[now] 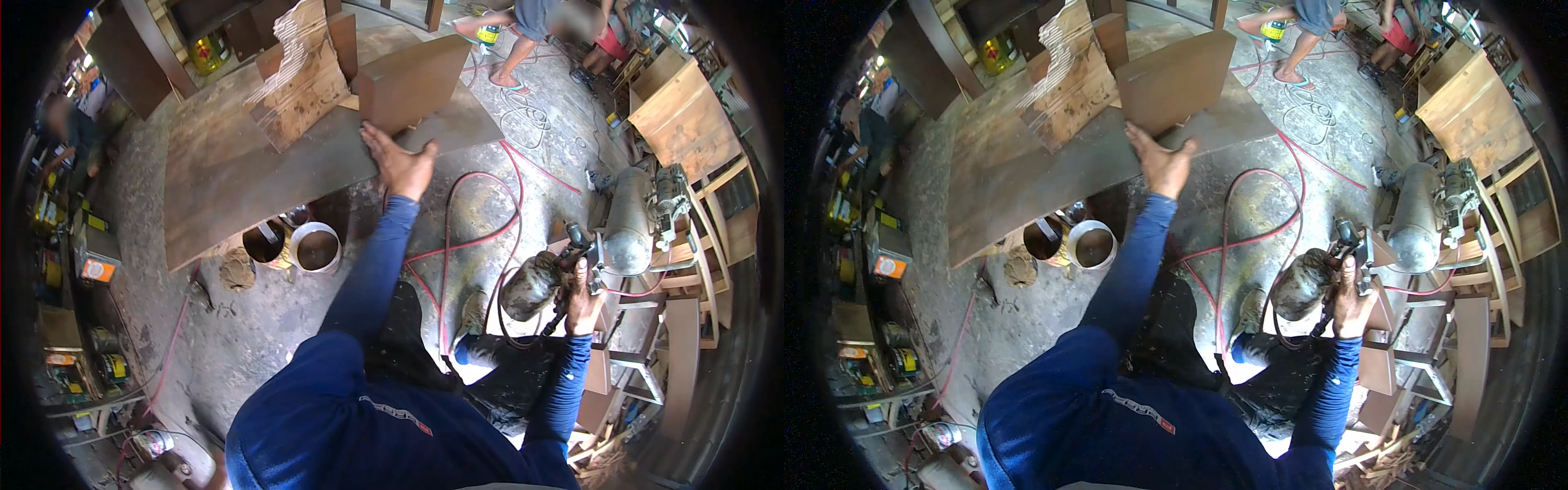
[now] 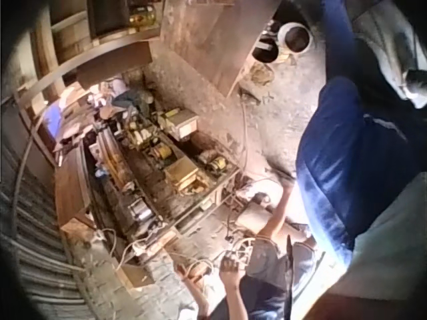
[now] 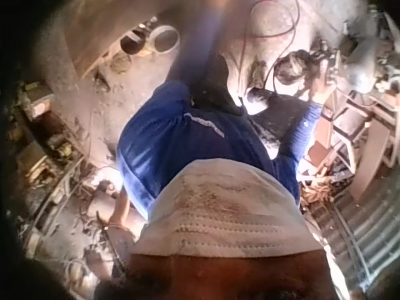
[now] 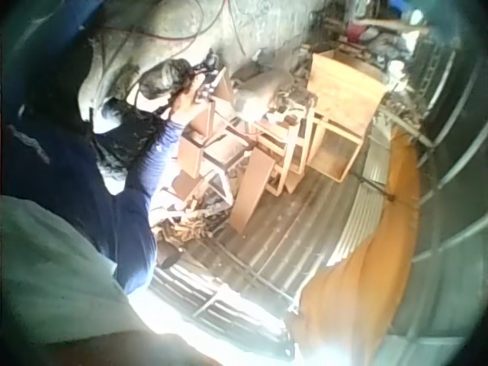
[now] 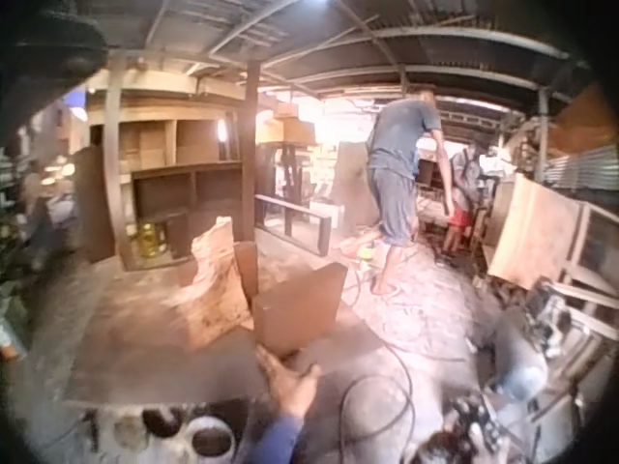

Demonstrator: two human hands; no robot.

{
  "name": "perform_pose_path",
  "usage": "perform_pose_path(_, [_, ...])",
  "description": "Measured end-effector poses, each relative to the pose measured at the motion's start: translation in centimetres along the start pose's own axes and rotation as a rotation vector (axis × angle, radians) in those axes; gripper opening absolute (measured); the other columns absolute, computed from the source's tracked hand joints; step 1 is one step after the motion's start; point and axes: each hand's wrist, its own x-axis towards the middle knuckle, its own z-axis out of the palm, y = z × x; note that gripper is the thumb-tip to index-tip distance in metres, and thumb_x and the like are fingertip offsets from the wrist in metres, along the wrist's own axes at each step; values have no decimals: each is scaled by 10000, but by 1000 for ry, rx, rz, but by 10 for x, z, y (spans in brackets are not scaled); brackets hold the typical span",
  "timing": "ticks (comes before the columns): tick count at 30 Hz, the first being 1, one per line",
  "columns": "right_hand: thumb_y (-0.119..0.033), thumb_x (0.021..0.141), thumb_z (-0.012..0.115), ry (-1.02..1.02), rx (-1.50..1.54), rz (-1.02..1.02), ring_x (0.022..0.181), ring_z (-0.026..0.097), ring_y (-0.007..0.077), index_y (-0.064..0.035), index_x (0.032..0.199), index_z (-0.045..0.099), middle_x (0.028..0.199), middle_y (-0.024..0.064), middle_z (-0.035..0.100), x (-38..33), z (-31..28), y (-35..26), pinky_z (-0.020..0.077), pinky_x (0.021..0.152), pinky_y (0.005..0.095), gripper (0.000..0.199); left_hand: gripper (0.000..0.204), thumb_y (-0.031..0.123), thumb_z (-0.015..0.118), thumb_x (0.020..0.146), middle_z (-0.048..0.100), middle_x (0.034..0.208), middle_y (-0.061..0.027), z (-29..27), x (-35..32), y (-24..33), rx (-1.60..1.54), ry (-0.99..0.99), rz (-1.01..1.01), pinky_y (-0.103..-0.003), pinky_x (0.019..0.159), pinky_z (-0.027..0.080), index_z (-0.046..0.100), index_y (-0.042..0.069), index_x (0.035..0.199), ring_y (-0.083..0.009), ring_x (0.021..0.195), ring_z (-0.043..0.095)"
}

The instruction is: Preparing and using a spray gun to apply a finish to wooden furniture components.

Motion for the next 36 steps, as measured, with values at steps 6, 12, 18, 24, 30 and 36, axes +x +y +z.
perform_pose_path(6, [-404, 983, 661, -81, -24, -14, 499, 493, 79, 4, 1016, 724, 702, 7, 625, -9, 30, -7, 375, 451, 260, 414, 1254, 256, 826, 717, 120, 1581, -383, 16, -26, 24, -107, -166, -8, -450, 1231, 208, -51, -47, 1561, -488, 1476, 193])
perform_pose_path(12, [-334, 998, 656, -129, -65, 10, 535, 458, 67, -1, 1033, 726, 683, -18, 593, -30, 25, -16, 342, 486, 250, 342, 448, -26, 575, 786, 678, 1145, -279, -52, 84, -62, -43, 21, 337, -407, 987, 502, 642, -52, 1228, -387, 1134, 651])
perform_pose_path(18, [-392, 1005, 628, -237, -63, -6, 494, 442, 72, -48, 877, 629, 601, -32, 504, -31, 29, 8, 317, 459, 250, 366, 432, 104, 573, 830, 649, 1233, -218, -31, 210, -90, 773, -716, 549, -482, 1031, 456, 625, 88, 1259, -389, 1148, 611])
perform_pose_path(24, [-407, 987, 652, -333, -126, -84, 563, 438, 54, -7, 1053, 705, 668, -46, 538, -29, 35, 8, 312, 502, 235, 409, 325, 267, 581, 947, 663, 1224, -175, -28, 237, -77, 932, -797, 772, -480, 1058, 428, 644, 95, 1215, -360, 1220, 570])
perform_pose_path(30, [-393, 968, 685, -410, -67, 35, 580, 436, 49, -11, 1070, 725, 709, -41, 591, -19, 38, -9, 319, 517, 239, 398, 385, 373, 584, 959, 714, 1063, -206, -1, 208, -98, 853, -616, 795, -513, 1020, 447, 701, 36, 1105, -432, 1170, 583])
perform_pose_path(36, [-249, 902, 784, -360, -186, -58, 681, 588, 159, 58, 938, 644, 749, 104, 651, -34, 42, -2, 479, 639, 310, 340, 390, 351, 547, 959, 753, 945, -154, 33, 159, -79, 993, -298, 508, -500, 990, 461, 776, 38, 911, -401, 1200, 581])
